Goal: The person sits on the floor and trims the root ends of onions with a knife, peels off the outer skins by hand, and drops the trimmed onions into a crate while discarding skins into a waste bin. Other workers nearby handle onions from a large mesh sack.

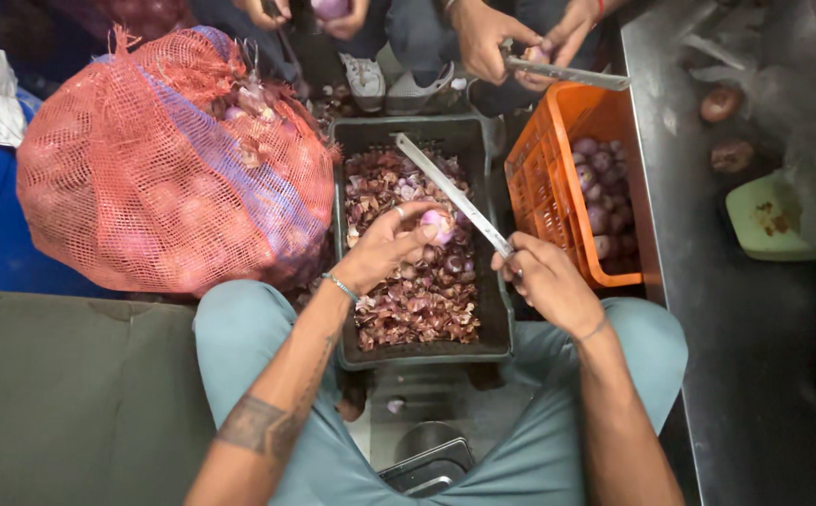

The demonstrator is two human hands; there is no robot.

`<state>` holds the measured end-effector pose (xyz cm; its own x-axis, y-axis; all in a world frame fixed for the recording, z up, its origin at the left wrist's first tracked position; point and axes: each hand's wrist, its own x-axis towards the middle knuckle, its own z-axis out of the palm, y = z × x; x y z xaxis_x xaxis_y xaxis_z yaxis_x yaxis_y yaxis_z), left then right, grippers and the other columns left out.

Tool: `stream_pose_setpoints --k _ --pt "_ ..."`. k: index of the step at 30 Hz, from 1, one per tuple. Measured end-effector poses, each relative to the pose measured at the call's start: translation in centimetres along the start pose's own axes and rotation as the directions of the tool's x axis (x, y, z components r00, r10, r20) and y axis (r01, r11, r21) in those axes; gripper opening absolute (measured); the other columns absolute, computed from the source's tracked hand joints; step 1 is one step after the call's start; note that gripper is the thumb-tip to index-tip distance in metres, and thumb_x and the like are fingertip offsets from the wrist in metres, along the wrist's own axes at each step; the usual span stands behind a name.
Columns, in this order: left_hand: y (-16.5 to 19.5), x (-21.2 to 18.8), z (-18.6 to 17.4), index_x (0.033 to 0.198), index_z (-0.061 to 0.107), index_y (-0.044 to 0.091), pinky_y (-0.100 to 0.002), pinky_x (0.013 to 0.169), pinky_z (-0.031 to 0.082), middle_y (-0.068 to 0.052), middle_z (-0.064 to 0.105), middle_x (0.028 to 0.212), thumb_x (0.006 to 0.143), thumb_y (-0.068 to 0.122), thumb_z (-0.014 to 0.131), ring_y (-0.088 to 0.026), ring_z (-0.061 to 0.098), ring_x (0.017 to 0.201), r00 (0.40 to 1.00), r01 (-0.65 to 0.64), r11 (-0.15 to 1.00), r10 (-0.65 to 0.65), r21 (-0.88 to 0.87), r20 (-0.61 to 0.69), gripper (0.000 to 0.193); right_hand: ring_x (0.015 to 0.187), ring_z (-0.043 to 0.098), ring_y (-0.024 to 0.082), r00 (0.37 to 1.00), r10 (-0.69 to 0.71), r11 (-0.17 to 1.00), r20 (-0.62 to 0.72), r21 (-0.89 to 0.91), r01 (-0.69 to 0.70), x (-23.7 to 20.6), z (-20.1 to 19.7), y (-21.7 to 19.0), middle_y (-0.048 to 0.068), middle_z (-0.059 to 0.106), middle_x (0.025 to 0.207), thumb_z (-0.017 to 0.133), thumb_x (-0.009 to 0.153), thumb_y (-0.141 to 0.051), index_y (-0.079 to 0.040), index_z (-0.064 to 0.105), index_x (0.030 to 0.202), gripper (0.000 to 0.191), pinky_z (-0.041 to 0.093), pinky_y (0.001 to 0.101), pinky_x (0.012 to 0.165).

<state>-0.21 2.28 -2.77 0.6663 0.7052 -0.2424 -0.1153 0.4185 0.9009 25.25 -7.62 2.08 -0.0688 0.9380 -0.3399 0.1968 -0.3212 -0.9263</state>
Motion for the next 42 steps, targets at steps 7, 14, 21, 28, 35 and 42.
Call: stream_pose_setpoints --k 7,14,21,28,35,42 --pt "2.9 -2.7 2.2 0.155 0.044 0.003 -0.037 0.079 0.067 -0.005 0.063 0.122 0.098 0.019 0.071 -0.009 0.062 0.087 0.982 -0.111 0.988 0.125 -0.104 0.141 0.065 0.059 0.040 0.008 0.949 -0.263 0.900 -0.173 -0.398 0.177 -0.8 2.7 -3.4 -0.002 0.043 0.061 0.086 0.080 -0.030 -0.005 0.052 0.072 0.043 0.037 0.0298 0.051" --pt "1.3 -1.8 2.3 0.156 0.036 0.000 -0.039 0.087 0.066 -0.010 0.065 0.131 0.097 0.016 0.068 -0.017 0.070 0.105 0.964 -0.083 0.979 0.127 -0.188 0.235 0.068 0.059 0.044 0.011 0.923 -0.348 0.855 -0.166 -0.461 0.239 -0.6 4.0 -4.1 0.004 0.049 0.062 0.087 0.076 -0.027 -0.004 0.051 0.073 0.043 0.042 0.0322 0.053" --pt "0.5 -1.5 2.4 0.157 0.038 -0.002 -0.041 0.084 0.066 -0.012 0.065 0.126 0.101 0.018 0.066 -0.017 0.068 0.101 0.976 -0.080 0.988 0.105 -0.132 0.190 0.066 0.059 0.047 0.011 0.927 -0.347 0.849 -0.144 -0.468 0.245 -0.4 3.9 -4.2 0.004 0.050 0.063 0.085 0.078 -0.025 -0.003 0.055 0.079 0.037 0.042 0.0324 0.053" --pt "0.6 -1.0 3.2 0.154 0.040 -0.005 -0.043 0.085 0.067 -0.011 0.065 0.129 0.101 0.020 0.065 -0.019 0.069 0.108 0.975 -0.160 0.977 0.178 -0.139 0.131 0.063 0.056 0.040 0.011 0.951 -0.229 0.888 -0.206 -0.446 0.117 0.0 4.4 -4.2 0.002 0.044 0.059 0.082 0.085 -0.026 -0.002 0.061 0.082 0.032 0.036 0.0338 0.049" --pt "0.3 -0.8 2.8 0.151 0.040 -0.004 -0.041 0.088 0.066 -0.015 0.066 0.128 0.101 0.021 0.065 -0.021 0.070 0.109 0.981 -0.070 0.989 0.092 -0.129 0.173 0.061 0.056 0.039 0.008 0.951 -0.270 0.891 -0.148 -0.414 0.189 0.0 4.1 -3.5 -0.002 0.044 0.059 0.078 0.086 -0.022 -0.001 0.065 0.090 0.025 0.036 0.0312 0.048" --pt "0.5 -0.8 3.1 0.153 0.039 -0.003 -0.043 0.088 0.067 -0.010 0.065 0.129 0.098 0.019 0.067 -0.019 0.070 0.109 0.978 -0.152 0.971 0.175 -0.187 0.114 0.066 0.061 0.039 0.006 0.962 -0.221 0.923 -0.160 -0.353 0.153 0.3 4.5 -3.1 -0.002 0.048 0.063 0.075 0.093 -0.021 0.000 0.070 0.093 0.022 0.035 0.0297 0.051"
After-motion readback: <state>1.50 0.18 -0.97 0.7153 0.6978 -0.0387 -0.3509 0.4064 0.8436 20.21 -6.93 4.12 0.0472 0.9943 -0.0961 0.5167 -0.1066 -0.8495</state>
